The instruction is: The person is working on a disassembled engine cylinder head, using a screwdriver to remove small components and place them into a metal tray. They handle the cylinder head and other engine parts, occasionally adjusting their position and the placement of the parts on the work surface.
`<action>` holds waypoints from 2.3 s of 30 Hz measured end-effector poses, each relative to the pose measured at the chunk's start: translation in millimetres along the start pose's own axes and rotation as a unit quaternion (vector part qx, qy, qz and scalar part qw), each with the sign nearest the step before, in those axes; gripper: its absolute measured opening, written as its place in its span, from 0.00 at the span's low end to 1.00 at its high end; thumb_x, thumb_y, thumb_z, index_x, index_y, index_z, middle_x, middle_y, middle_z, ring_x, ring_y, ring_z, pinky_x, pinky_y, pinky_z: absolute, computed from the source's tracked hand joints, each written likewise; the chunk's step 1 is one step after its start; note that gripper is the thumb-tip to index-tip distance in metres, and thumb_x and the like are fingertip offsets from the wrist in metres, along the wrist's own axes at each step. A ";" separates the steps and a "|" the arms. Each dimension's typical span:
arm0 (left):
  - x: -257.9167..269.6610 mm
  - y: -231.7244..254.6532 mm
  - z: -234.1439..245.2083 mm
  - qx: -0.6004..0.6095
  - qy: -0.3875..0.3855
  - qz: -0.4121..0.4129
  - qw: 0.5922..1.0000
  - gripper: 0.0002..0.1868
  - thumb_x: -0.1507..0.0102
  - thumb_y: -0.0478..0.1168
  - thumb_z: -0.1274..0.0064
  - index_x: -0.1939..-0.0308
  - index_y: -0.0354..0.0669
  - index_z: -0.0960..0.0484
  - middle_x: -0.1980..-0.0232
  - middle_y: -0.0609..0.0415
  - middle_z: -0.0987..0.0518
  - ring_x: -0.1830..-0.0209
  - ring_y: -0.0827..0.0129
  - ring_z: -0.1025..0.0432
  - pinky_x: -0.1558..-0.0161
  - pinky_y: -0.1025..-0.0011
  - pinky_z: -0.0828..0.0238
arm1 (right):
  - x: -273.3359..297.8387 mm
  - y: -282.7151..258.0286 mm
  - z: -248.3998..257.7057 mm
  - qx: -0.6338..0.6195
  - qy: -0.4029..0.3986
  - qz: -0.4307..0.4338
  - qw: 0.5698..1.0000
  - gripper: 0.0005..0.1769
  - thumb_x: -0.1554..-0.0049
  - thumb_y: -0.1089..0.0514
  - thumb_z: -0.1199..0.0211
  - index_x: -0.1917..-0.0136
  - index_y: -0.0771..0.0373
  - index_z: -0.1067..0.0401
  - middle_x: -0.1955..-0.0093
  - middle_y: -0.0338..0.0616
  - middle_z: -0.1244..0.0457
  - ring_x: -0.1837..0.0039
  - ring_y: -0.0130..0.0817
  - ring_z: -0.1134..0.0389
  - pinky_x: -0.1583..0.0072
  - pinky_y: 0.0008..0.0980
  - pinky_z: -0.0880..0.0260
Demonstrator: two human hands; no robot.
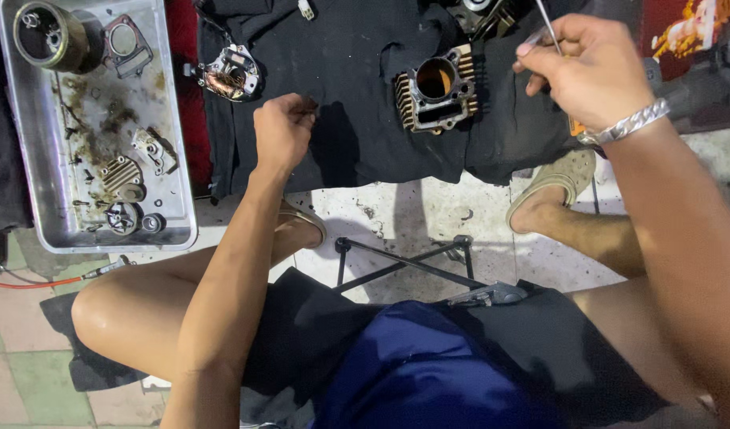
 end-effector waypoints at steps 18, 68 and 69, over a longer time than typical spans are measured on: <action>47.7 102.3 -285.1 0.427 -0.156 0.125 0.882 0.10 0.42 0.31 0.41 0.56 0.37 0.15 0.62 0.53 0.14 0.62 0.69 0.20 0.57 0.70 0.23 | 2.2 -7.8 11.9 -0.029 0.009 0.037 0.999 0.07 0.34 0.61 0.35 0.48 0.68 0.26 0.53 0.40 0.29 0.58 0.22 0.31 0.59 0.21 0.39; -155.7 59.0 -80.6 -0.329 -0.139 0.001 0.934 0.57 0.54 0.51 0.26 0.25 0.56 0.43 0.21 0.42 0.50 0.23 0.40 0.52 0.32 0.42 0.45 | -49.5 42.8 -49.5 -0.015 0.045 -0.131 0.990 0.12 0.43 0.57 0.35 0.48 0.64 0.23 0.56 0.38 0.29 0.53 0.25 0.33 0.49 0.25 0.35; -168.8 60.9 -88.5 -0.344 -0.188 0.018 0.920 0.62 0.54 0.52 0.26 0.23 0.58 0.49 0.20 0.42 0.54 0.21 0.39 0.55 0.32 0.39 0.46 | -56.1 44.6 -52.9 -0.022 0.061 -0.121 0.990 0.12 0.44 0.57 0.34 0.48 0.65 0.23 0.55 0.39 0.28 0.52 0.26 0.32 0.49 0.26 0.35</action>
Point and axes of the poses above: each hand's wrist, its own x-axis away from the middle knuckle, its own z-axis out of the back of the hand, y = z × x, the point moved 7 cm from there along -x, towards the middle knuckle
